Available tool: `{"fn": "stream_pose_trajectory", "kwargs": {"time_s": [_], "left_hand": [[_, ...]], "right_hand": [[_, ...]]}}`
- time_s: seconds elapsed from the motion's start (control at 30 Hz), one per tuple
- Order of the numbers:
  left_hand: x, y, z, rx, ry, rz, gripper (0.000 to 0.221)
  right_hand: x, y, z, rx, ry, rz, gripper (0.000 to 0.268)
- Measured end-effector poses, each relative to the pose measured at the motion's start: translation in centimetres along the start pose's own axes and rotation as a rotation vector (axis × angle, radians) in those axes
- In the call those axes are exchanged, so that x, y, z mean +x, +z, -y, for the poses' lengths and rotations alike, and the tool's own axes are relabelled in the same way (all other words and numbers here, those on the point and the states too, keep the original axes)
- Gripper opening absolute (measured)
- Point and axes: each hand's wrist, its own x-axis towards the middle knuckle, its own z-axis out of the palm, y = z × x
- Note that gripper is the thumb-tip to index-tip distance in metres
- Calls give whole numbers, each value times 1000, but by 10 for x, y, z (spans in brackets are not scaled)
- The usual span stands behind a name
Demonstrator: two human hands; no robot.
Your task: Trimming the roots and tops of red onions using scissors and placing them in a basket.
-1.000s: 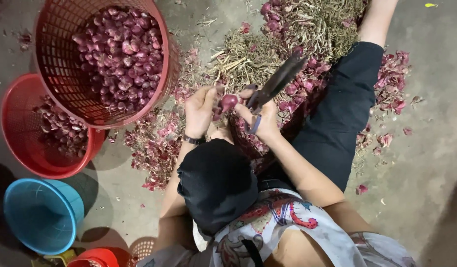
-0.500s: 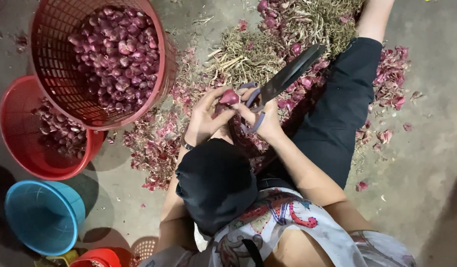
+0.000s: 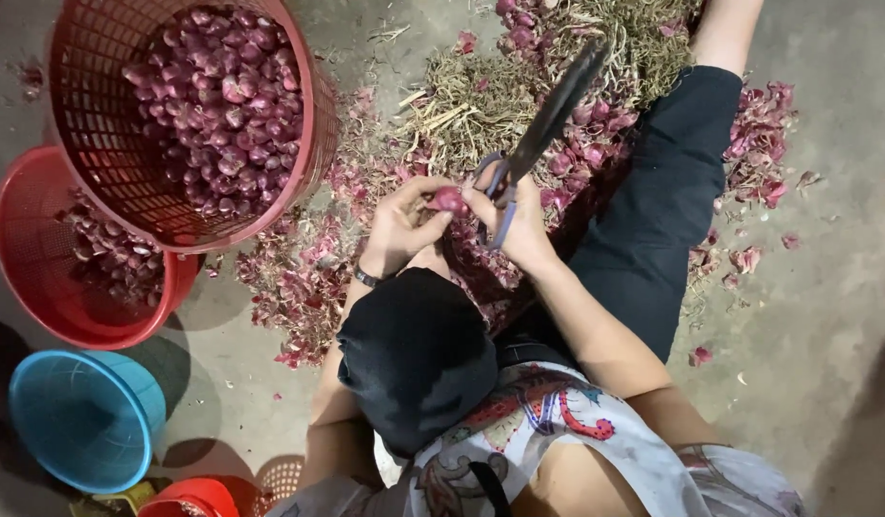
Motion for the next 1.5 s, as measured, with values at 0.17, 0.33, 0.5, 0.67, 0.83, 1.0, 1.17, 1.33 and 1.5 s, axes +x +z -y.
{"fn": "stream_pose_trajectory", "kwargs": {"time_s": [0.17, 0.33, 0.5, 0.67, 0.83, 1.0, 1.17, 1.33, 1.5], "left_hand": [[6, -10, -7, -130, 114, -117, 48], [-1, -19, -17, -231, 74, -212, 48], [-1, -19, -12, -233, 43, -131, 51], [-3, -27, -15, -150, -47, -110, 52], [1, -26, -9, -252, -55, -148, 47], [17, -62, -6, -1081, -37, -659, 42], [47, -85, 142, 132, -35, -407, 8], [62, -55, 209, 1127, -278, -77, 29], [104, -22, 118, 266, -840, -319, 33]], "right_hand": [[-3, -13, 8, -163, 33, 55, 25], [-10, -71, 14, -756, -51, 308, 48], [-8, -76, 13, -920, -96, 492, 55], [-12, -72, 11, -954, -19, 496, 48], [-21, -65, -9, -930, 151, 415, 45], [-21, -61, -42, -951, 336, 367, 38], [-12, -66, -77, -1074, 574, 420, 42], [18, -89, -115, -1076, 568, 257, 39], [53, -96, -144, -1051, 471, 148, 38]]}}
